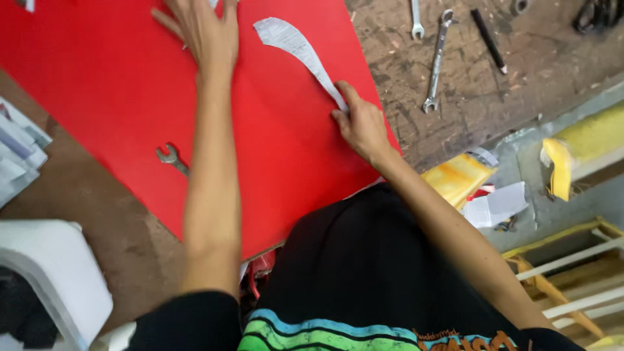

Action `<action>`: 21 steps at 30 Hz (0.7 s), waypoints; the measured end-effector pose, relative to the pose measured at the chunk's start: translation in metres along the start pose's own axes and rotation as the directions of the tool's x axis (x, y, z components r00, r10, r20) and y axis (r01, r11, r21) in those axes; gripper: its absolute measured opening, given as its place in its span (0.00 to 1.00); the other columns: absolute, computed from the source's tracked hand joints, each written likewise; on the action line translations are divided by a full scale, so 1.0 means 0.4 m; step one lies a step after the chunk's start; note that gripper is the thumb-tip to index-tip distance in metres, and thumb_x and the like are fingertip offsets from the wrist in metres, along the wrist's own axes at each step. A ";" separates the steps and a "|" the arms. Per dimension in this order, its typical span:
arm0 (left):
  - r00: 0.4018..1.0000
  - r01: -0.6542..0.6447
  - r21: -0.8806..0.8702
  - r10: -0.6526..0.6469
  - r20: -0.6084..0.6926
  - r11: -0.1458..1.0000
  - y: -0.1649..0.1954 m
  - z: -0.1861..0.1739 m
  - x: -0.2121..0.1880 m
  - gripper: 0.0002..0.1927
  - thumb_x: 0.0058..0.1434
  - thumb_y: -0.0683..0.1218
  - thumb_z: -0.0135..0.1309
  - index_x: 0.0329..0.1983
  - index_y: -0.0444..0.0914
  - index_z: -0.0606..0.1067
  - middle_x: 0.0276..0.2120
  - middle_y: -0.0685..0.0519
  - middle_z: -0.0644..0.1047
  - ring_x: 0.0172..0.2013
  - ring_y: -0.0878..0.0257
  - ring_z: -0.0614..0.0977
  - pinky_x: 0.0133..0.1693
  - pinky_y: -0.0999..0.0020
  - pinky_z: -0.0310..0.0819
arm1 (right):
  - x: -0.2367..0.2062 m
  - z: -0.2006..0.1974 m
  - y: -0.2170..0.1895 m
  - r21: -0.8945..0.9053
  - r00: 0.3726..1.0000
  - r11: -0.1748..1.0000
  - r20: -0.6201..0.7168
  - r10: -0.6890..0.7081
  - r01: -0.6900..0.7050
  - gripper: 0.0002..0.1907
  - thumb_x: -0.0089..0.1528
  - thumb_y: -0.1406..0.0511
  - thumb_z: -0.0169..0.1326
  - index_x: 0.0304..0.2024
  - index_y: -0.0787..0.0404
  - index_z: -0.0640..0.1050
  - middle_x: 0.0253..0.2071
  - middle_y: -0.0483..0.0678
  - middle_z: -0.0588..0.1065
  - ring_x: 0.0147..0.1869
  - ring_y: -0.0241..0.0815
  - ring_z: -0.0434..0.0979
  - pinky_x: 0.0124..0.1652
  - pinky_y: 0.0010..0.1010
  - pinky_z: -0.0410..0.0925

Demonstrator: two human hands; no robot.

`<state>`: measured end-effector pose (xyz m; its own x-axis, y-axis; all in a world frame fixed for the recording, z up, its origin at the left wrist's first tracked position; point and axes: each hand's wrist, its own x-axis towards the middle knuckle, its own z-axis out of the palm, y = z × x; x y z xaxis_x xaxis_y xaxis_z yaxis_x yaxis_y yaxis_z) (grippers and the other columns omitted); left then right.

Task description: The person positions a printed paper template on a red fabric sheet, uses a wrench to hold it in place, and then uses scissors to cut the fabric along the template's edge. The person also writes on the template with a marker before cutting.

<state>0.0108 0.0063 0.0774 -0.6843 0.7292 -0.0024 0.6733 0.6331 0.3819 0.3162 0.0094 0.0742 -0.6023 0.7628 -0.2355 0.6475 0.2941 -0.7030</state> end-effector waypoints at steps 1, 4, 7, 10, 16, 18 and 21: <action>0.997 0.019 -0.039 -0.022 -0.077 0.999 0.014 0.009 -0.023 0.29 0.76 0.65 0.51 0.70 0.44 0.68 0.76 0.42 0.55 0.77 0.41 0.50 0.74 0.28 0.37 | -0.004 0.005 -0.005 0.015 0.999 0.999 0.002 0.042 -0.042 0.29 0.63 0.65 0.59 0.66 0.59 0.69 0.44 0.65 0.78 0.47 0.67 0.79 0.45 0.52 0.70; 0.963 -0.195 -0.221 0.144 -0.228 0.956 0.085 0.044 -0.190 0.28 0.79 0.58 0.51 0.75 0.40 0.63 0.78 0.38 0.48 0.79 0.41 0.47 0.73 0.26 0.35 | 0.017 0.020 -0.013 0.053 0.989 0.989 -0.043 0.139 -0.137 0.29 0.62 0.64 0.59 0.65 0.57 0.69 0.42 0.65 0.78 0.46 0.66 0.80 0.45 0.53 0.70; 0.960 -0.234 -0.123 0.249 0.126 0.964 0.155 0.094 -0.336 0.35 0.66 0.64 0.55 0.71 0.45 0.66 0.75 0.45 0.52 0.76 0.40 0.48 0.66 0.19 0.27 | 0.046 0.036 -0.006 0.071 0.987 0.991 -0.108 0.118 -0.111 0.27 0.63 0.66 0.56 0.66 0.56 0.69 0.46 0.64 0.78 0.47 0.66 0.80 0.46 0.53 0.70; 0.947 -0.322 0.016 0.322 0.004 0.947 0.170 0.126 -0.349 0.37 0.71 0.66 0.54 0.77 0.47 0.61 0.77 0.48 0.50 0.77 0.41 0.46 0.68 0.19 0.27 | 0.044 0.038 0.015 0.032 0.990 0.999 -0.138 0.030 -0.025 0.29 0.63 0.65 0.58 0.65 0.58 0.68 0.49 0.64 0.78 0.49 0.67 0.80 0.47 0.52 0.71; 0.954 -0.242 -0.003 0.238 0.182 0.970 0.206 0.109 -0.222 0.42 0.66 0.69 0.55 0.77 0.49 0.57 0.76 0.51 0.51 0.74 0.41 0.42 0.64 0.18 0.24 | -0.004 -0.010 0.048 0.098 0.993 0.995 -0.119 -0.018 0.030 0.30 0.63 0.66 0.59 0.66 0.61 0.66 0.53 0.64 0.77 0.52 0.68 0.79 0.49 0.51 0.70; 0.945 -0.291 -0.020 0.290 0.148 0.957 0.216 0.097 -0.189 0.42 0.67 0.68 0.55 0.77 0.47 0.57 0.76 0.49 0.52 0.75 0.42 0.44 0.66 0.21 0.26 | -0.014 -0.031 0.046 0.126 0.996 0.989 -0.041 0.083 -0.077 0.30 0.62 0.65 0.58 0.66 0.59 0.67 0.47 0.62 0.78 0.47 0.63 0.80 0.47 0.48 0.71; 0.934 -0.271 -0.012 0.266 0.237 0.962 0.191 0.102 -0.181 0.40 0.73 0.68 0.55 0.78 0.45 0.59 0.78 0.47 0.53 0.78 0.46 0.48 0.73 0.27 0.29 | -0.043 -0.056 0.040 0.150 0.983 0.972 0.060 0.175 -0.182 0.30 0.63 0.66 0.59 0.67 0.57 0.68 0.35 0.57 0.78 0.40 0.55 0.81 0.42 0.43 0.73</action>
<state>0.1232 0.0123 0.0689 -0.3940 0.9113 -0.1194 0.8301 0.4086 0.3795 0.3475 0.0138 0.0820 -0.5070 0.7663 -0.3946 0.6685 0.0606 -0.7412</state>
